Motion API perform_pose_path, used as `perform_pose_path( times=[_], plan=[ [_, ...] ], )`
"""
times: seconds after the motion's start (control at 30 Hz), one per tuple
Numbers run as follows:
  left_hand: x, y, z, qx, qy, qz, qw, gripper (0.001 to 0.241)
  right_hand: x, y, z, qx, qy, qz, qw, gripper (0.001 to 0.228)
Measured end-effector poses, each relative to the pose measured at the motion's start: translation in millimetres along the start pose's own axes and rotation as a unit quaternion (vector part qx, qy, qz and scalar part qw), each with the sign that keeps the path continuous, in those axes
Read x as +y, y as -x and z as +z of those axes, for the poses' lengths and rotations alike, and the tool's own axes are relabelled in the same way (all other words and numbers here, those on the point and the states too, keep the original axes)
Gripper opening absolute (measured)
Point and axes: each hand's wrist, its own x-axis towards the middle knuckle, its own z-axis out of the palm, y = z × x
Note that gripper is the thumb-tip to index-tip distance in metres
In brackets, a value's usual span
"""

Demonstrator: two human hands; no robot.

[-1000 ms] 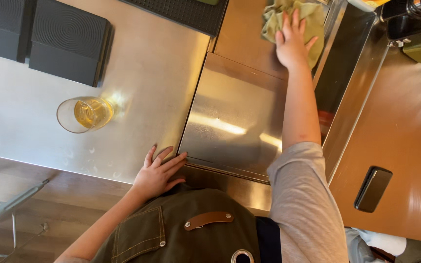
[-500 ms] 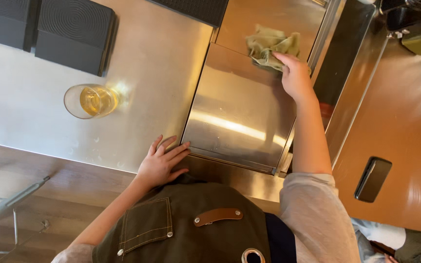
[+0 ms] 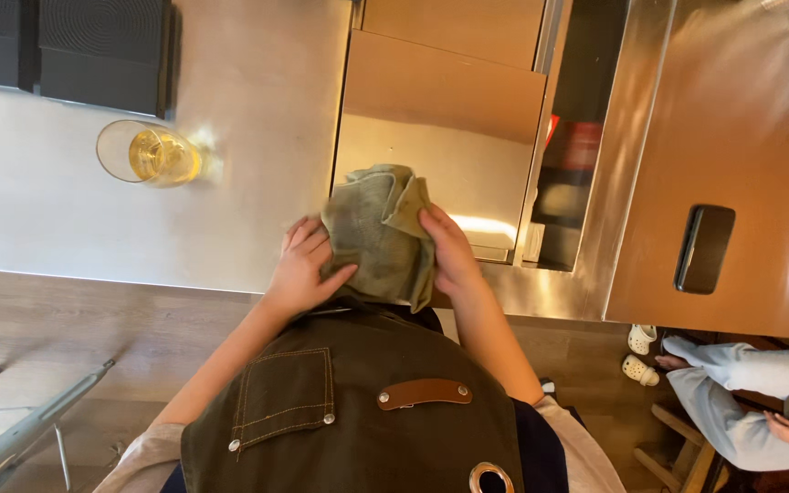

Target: The person cleans a counter and equipment in a coffee shop. They rinse a plastic container in a sink, wipe down a stainless steel counter and a small metal lid with a green cloth, reach into an ice bin, and move a metal cocktail shaker.

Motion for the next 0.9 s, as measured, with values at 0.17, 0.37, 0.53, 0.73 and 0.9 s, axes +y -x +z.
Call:
perform_pose_path(
  times=[0.17,0.37,0.53,0.73,0.9],
  plan=[
    [4.4,9.3,5.1,-0.067,-0.124,-0.011,0.990,0.066,-11.5,19.8,8.0,0.053,-0.018,-0.017,0.998,0.049],
    [1.7,12.5,1.1,-0.094,-0.180,0.016,0.979,0.077,-81.5,-3.7,-7.1,0.093,0.079,-0.317,0.941,0.065],
    [7.6,8.9,-7.3,-0.056,-0.215,0.071,0.972,0.064,-169.1,-92.5,13.1,0.042,0.285,-0.560,0.777,0.037],
    [7.1,4.2,-11.8,-0.030,-0.176,0.073,0.981,0.044,-197.3,-200.5,58.4,-0.001,0.706,-0.384,0.595,0.055],
    [10.0,-2.3,-16.7,-0.041,-0.125,0.045,0.990,0.041,-217.9,-216.2,110.1,0.001,0.794,-0.062,0.605,0.072]
  ],
)
